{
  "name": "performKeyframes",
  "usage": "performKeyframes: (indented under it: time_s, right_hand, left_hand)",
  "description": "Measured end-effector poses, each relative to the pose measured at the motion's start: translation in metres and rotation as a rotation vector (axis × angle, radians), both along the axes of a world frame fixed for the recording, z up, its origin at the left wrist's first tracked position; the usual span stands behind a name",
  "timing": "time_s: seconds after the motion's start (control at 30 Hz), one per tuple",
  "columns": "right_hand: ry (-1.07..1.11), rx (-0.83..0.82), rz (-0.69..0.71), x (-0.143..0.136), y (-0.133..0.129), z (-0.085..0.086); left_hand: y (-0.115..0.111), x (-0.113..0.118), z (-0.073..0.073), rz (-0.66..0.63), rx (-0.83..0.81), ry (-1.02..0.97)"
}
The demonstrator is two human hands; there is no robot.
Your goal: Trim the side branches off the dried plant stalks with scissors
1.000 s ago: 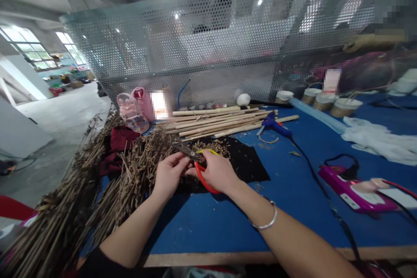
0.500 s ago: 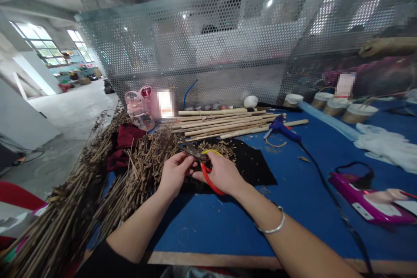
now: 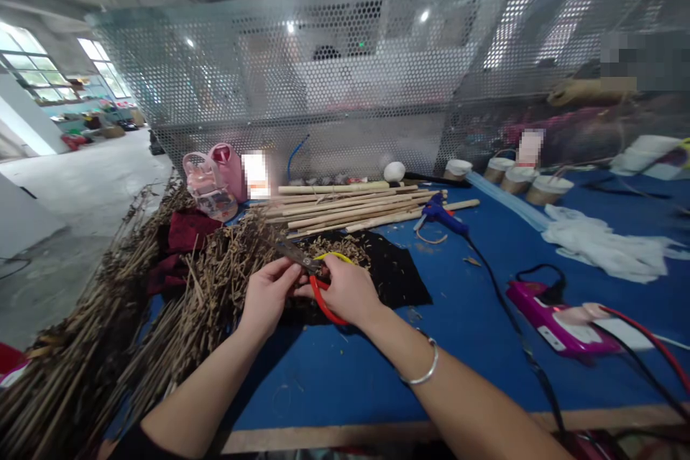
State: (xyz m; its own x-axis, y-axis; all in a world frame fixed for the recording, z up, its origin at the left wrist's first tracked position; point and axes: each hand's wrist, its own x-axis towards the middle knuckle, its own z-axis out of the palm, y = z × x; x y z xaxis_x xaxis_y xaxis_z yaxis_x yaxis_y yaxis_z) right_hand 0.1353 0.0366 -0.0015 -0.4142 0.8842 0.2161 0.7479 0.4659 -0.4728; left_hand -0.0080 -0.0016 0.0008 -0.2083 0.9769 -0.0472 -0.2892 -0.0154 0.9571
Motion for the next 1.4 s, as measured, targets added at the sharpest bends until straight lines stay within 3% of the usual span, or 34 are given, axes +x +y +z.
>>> performKeyframes:
  time_s: [0.17, 0.37, 0.67, 1.03, 1.2, 1.4]
  right_hand:
    - [-0.015, -0.056, -0.011, 0.002, 0.002, 0.004]
    - [-0.001, 0.011, 0.122, 0.001, -0.002, 0.010]
    - [0.004, -0.010, 0.055, 0.001, -0.002, 0.006]
    - [-0.067, -0.050, 0.008, 0.007, 0.006, 0.003]
    - [-0.028, 0.001, 0.072, 0.004, 0.001, 0.005]
    - [-0.007, -0.031, 0.039, 0.001, 0.000, 0.002]
  left_hand:
    - [0.003, 0.000, -0.001, 0.086, -0.036, -0.039]
    - [0.002, -0.001, 0.002, 0.077, -0.007, -0.006]
    - [0.001, -0.001, -0.003, 0.003, 0.002, 0.072]
    - [0.005, -0.005, -0.002, 0.117, -0.027, 0.028]
    - [0.004, -0.006, -0.005, 0.046, 0.037, 0.082]
    - [0.003, -0.005, -0.005, 0.022, 0.037, 0.109]
